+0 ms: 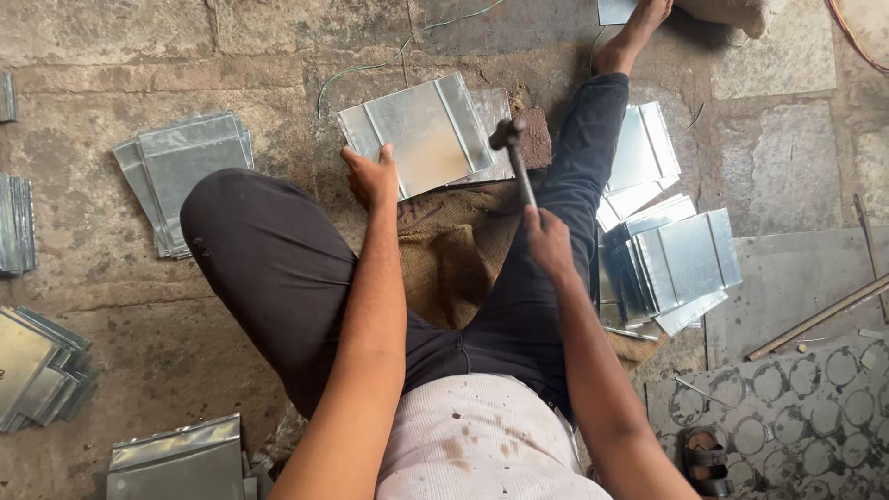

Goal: The person sits on the floor and uses a hammer to repeatedly strike a stack of rectangular metal sheets placed on a brick. They adjust the stack and continue hammering to flatten or shape the metal pieces.

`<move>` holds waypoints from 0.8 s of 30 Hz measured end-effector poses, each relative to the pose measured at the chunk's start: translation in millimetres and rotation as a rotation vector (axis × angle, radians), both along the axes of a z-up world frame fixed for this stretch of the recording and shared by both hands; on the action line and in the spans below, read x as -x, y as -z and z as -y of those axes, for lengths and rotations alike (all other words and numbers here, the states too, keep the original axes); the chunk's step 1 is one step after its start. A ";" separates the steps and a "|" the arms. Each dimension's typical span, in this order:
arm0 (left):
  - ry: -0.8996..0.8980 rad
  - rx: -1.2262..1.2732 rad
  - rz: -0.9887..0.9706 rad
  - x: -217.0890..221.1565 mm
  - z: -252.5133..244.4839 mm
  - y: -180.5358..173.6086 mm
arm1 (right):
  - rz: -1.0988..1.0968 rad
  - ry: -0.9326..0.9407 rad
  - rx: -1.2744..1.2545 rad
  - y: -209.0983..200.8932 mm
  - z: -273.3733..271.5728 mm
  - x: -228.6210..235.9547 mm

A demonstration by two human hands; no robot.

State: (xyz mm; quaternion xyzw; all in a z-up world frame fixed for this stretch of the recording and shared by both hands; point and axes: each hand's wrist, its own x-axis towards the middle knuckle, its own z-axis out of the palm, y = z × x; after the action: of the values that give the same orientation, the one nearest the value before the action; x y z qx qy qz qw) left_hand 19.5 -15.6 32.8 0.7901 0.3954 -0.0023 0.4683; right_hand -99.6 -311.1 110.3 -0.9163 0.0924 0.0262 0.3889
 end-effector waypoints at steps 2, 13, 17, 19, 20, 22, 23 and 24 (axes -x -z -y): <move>0.018 -0.095 0.062 8.3 0.9 3.5 | -0.050 0.085 -0.049 -3.2 8.7 12.0; 0.072 0.011 0.052 2.8 0.5 12.1 | -0.386 0.215 -0.487 8.8 -1.1 29.4; 0.124 -0.037 0.077 -2.6 7.5 19.6 | -0.333 0.218 -0.578 -6.1 -8.1 38.9; 0.154 0.005 0.039 -5.7 12.5 23.7 | -0.273 0.202 -0.619 -12.8 -12.9 47.6; 0.171 0.028 0.018 -7.1 15.1 26.3 | -0.244 0.197 -0.638 -16.5 -11.8 51.5; 0.186 -0.008 0.081 -13.5 14.6 32.5 | -0.084 0.178 -0.552 -26.5 6.2 59.4; 0.196 -0.025 0.108 -17.2 15.3 35.5 | -0.009 0.171 -0.508 -30.0 16.9 64.5; 0.196 -0.061 0.119 -21.7 13.9 37.7 | 0.291 0.070 -0.231 -40.2 37.2 65.5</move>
State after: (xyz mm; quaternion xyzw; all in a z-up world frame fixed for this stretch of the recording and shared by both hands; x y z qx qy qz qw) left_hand 41.2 -29.5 -4.9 0.8375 0.2878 0.0108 0.4643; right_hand -165.1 -348.3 150.5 -0.8558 0.0636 -0.1096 0.5016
